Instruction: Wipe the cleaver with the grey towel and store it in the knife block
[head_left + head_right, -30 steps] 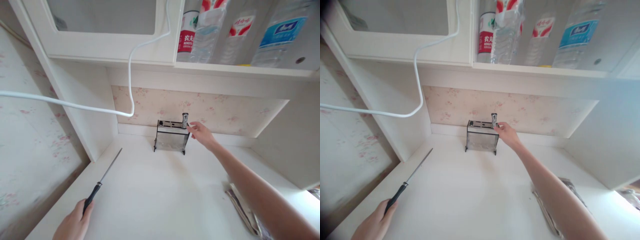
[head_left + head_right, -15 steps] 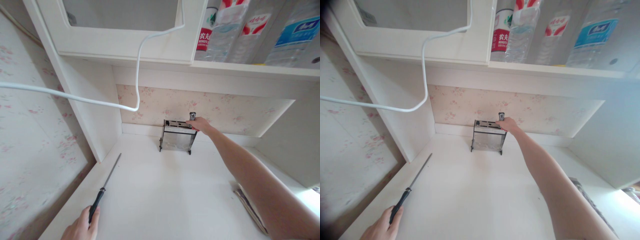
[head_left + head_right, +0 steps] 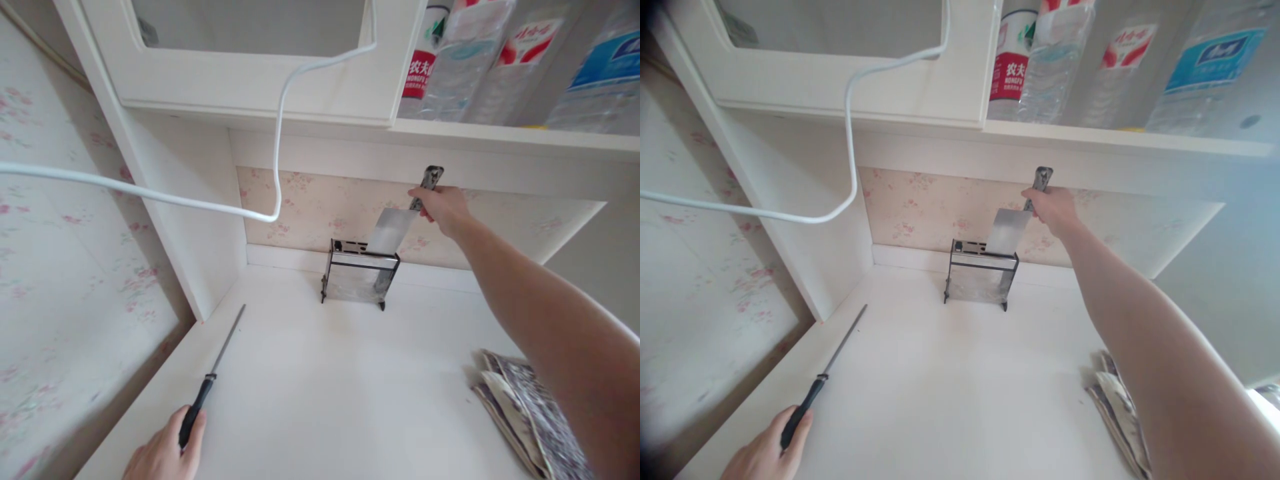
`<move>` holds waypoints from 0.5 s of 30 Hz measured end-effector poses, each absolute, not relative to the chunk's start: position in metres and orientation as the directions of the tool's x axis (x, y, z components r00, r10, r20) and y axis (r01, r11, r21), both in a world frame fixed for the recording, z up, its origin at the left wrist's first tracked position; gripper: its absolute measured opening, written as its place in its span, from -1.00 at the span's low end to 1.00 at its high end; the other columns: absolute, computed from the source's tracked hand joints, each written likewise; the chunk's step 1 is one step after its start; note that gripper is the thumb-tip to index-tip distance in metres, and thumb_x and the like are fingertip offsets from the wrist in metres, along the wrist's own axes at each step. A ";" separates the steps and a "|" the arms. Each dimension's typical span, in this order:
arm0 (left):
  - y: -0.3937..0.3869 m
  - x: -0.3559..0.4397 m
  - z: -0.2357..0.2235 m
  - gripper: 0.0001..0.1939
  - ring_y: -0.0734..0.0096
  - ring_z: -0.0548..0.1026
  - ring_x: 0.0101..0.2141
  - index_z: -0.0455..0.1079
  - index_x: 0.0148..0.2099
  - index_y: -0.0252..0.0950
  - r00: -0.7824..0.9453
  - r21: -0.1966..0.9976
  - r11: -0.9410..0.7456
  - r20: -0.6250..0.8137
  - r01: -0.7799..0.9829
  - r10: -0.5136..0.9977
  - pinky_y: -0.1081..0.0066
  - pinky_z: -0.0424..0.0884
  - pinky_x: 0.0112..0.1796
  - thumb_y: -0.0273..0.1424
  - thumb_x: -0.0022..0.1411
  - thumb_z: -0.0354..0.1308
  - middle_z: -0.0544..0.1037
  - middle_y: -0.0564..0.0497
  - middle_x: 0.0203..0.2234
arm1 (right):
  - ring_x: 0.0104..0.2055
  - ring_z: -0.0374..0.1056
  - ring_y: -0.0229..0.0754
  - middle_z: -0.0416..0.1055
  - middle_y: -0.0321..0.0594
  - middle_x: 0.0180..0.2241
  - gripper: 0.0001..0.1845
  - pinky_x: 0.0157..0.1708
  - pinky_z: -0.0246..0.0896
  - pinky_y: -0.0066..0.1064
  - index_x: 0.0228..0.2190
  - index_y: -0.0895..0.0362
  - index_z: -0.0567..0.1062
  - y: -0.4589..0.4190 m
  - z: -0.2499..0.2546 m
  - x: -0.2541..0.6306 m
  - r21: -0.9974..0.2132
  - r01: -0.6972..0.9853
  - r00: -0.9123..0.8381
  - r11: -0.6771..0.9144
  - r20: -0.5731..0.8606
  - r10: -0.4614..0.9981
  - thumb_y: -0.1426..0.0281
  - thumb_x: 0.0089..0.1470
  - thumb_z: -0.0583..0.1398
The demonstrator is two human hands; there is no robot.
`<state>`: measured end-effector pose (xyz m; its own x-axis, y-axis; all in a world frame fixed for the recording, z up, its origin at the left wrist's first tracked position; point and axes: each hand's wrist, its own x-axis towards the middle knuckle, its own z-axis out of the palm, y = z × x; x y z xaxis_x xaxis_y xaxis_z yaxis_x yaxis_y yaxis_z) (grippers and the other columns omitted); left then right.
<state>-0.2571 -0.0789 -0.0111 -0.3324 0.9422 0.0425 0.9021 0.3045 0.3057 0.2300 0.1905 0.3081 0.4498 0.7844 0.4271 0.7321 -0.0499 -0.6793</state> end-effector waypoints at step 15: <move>-0.085 -0.251 -0.014 -0.54 0.10 0.54 -0.32 0.30 0.02 -0.34 -0.291 0.194 0.242 0.293 0.951 0.911 0.25 0.36 -0.30 -0.15 0.31 -0.20 0.56 -0.17 -0.18 | -0.52 0.19 -0.36 0.39 -0.22 -0.57 -0.43 -0.46 -0.01 -0.45 -0.41 0.28 0.51 0.105 0.323 0.183 -0.474 0.857 0.235 0.200 0.706 0.668 -0.04 0.00 0.16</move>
